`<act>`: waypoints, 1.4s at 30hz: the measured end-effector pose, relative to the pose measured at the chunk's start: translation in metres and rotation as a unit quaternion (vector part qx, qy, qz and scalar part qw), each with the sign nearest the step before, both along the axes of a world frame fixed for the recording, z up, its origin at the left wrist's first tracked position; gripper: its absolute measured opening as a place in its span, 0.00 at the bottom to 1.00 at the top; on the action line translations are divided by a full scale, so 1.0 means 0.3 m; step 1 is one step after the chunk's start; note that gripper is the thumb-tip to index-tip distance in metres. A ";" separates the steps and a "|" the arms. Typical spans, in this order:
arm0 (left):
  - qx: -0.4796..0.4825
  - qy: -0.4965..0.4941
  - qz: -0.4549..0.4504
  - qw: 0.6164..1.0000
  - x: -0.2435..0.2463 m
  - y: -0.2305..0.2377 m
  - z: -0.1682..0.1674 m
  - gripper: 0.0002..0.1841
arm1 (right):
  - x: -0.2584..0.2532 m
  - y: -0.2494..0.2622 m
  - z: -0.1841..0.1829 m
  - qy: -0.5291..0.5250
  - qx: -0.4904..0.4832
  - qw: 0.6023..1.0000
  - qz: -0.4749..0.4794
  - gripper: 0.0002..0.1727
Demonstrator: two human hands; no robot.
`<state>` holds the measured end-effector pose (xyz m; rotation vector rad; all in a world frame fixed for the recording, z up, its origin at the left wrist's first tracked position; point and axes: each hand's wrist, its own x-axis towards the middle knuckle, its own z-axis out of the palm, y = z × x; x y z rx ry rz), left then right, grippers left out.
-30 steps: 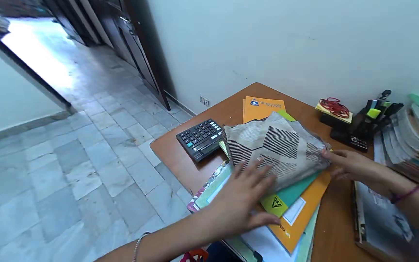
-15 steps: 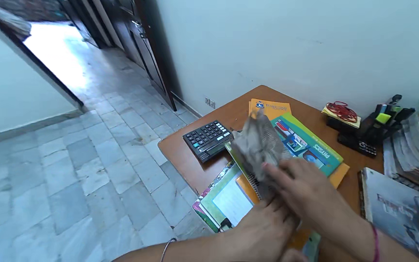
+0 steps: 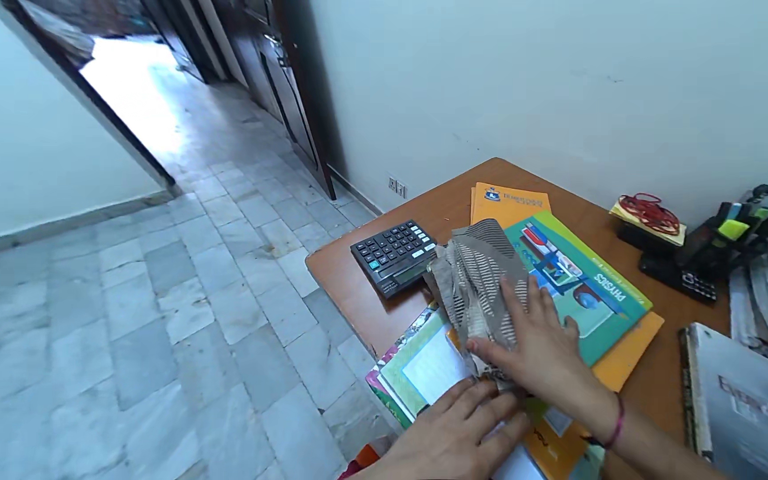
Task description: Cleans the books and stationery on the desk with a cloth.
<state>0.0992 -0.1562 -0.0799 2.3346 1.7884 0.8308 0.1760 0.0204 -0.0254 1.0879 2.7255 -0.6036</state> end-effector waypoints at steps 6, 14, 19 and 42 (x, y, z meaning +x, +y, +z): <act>0.009 0.061 0.035 0.997 0.009 0.013 -0.008 0.26 | -0.003 -0.002 -0.034 0.064 0.108 0.991 0.052 0.32; -0.008 0.047 0.025 0.999 -0.008 -0.003 -0.021 0.30 | 0.015 0.478 -0.038 0.122 0.125 0.982 -0.073 0.24; 0.051 0.061 0.166 0.983 -0.142 0.026 -0.043 0.38 | 0.003 0.527 -0.030 0.124 0.132 0.973 -0.147 0.21; -0.008 0.085 0.151 0.985 -0.239 0.036 -0.017 0.35 | 0.033 0.573 -0.027 0.129 0.142 0.978 -0.077 0.19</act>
